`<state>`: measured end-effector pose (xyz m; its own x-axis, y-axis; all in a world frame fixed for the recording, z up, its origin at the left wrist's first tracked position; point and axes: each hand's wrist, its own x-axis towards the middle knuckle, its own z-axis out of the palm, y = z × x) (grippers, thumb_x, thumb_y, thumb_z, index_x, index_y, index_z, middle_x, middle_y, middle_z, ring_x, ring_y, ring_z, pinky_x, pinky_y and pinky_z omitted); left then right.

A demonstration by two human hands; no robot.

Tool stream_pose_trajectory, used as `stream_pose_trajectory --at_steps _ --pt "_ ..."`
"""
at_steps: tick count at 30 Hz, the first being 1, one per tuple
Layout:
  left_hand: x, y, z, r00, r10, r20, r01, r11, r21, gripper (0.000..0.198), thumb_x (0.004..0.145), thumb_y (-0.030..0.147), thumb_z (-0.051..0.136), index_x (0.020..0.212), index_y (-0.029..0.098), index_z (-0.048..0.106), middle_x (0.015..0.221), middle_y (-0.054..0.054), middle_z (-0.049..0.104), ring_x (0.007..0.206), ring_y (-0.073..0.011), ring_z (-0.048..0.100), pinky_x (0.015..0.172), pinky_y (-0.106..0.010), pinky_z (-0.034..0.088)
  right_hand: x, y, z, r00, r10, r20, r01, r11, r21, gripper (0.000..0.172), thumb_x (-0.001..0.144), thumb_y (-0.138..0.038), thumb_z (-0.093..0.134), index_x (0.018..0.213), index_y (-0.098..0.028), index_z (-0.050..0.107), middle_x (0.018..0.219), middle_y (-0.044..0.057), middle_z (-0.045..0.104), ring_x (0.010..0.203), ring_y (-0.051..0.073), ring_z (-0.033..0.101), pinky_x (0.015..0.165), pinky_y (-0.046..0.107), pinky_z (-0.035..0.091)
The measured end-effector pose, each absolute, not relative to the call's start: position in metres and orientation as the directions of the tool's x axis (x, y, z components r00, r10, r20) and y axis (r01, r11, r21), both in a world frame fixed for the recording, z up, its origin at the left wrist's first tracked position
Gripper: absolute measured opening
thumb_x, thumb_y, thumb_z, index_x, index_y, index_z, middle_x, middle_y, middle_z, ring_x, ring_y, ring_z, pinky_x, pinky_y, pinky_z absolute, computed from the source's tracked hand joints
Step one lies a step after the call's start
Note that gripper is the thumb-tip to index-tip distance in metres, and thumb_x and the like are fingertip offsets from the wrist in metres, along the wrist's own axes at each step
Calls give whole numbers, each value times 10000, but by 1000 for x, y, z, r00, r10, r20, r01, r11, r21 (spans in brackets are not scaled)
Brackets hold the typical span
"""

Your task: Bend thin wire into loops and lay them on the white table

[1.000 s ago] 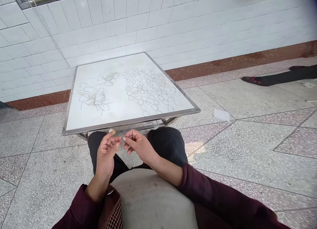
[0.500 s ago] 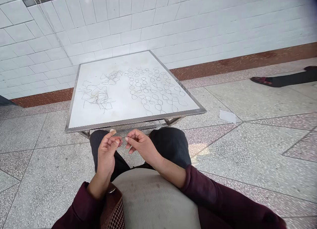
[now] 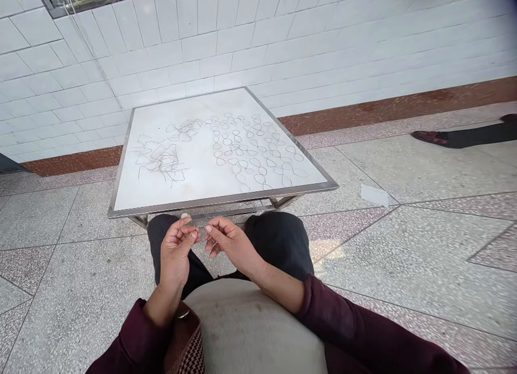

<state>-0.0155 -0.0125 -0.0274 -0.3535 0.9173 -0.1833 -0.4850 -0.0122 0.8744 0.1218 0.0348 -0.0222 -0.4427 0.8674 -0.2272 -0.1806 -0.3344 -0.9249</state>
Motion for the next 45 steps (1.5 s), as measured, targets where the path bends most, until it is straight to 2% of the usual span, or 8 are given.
stream_pose_trajectory --at_steps 6,11,16,20,25,32,36,45 --pt "-15 -12 -28 -363 914 -182 -480 -16 877 380 711 254 827 1065 207 696 798 10 680 732 -122 634 786 -294 505 121 32 -19 -478 841 -253 -203 -386 -900 363 800 -533 707 890 -204 584 722 -33 613 559 103 599 465 219 499" --pt "-16 -13 -31 -351 924 -150 -445 -24 895 353 729 245 808 1061 203 696 780 7 679 725 -124 629 770 -286 498 120 31 -26 -477 833 -282 -248 -435 -866 333 812 -504 707 874 -200 586 684 -46 575 479 64 484 408 179 384" --pt "-16 -13 -29 -321 926 -201 -482 23 876 370 722 262 810 1061 193 679 769 25 644 671 -106 620 707 -263 507 121 30 -30 -475 853 -217 -195 -342 -919 344 852 -535 656 895 -205 571 687 -47 566 500 76 486 434 193 411" --pt "-13 -14 -27 -313 923 -224 -504 39 863 351 725 266 801 1042 194 669 773 43 602 676 -100 625 722 -266 523 121 31 -32 -489 849 -199 -140 -301 -943 347 876 -550 609 894 -208 552 655 -51 554 502 90 485 449 212 430" --pt "-11 -14 -32 -275 951 -142 -376 29 926 283 770 232 756 1038 207 667 792 38 592 688 -93 589 715 -250 511 121 37 -39 -442 880 -176 2 -195 -981 297 854 -505 622 875 -212 579 626 -50 528 513 108 470 455 227 385" --pt "-10 -14 -34 -211 964 -160 -332 84 940 382 799 280 739 1161 211 638 781 26 598 694 -101 571 729 -259 488 122 41 -45 -404 915 12 112 62 -992 205 882 -382 575 793 -201 615 720 -13 562 665 136 487 636 275 392" --pt "-10 -13 -34 -205 959 -194 -352 112 929 427 773 307 759 1167 203 630 767 26 601 673 -104 571 704 -267 495 125 44 -47 -415 910 10 147 78 -986 195 880 -379 575 804 -202 608 731 -15 562 679 138 484 652 273 386" --pt "-11 -13 -33 -211 968 -135 -315 63 947 421 774 254 762 1171 214 628 785 22 614 701 -110 583 721 -269 504 127 48 -40 -467 884 -30 142 42 -989 199 866 -386 584 786 -205 595 750 -11 565 701 144 501 662 276 403"
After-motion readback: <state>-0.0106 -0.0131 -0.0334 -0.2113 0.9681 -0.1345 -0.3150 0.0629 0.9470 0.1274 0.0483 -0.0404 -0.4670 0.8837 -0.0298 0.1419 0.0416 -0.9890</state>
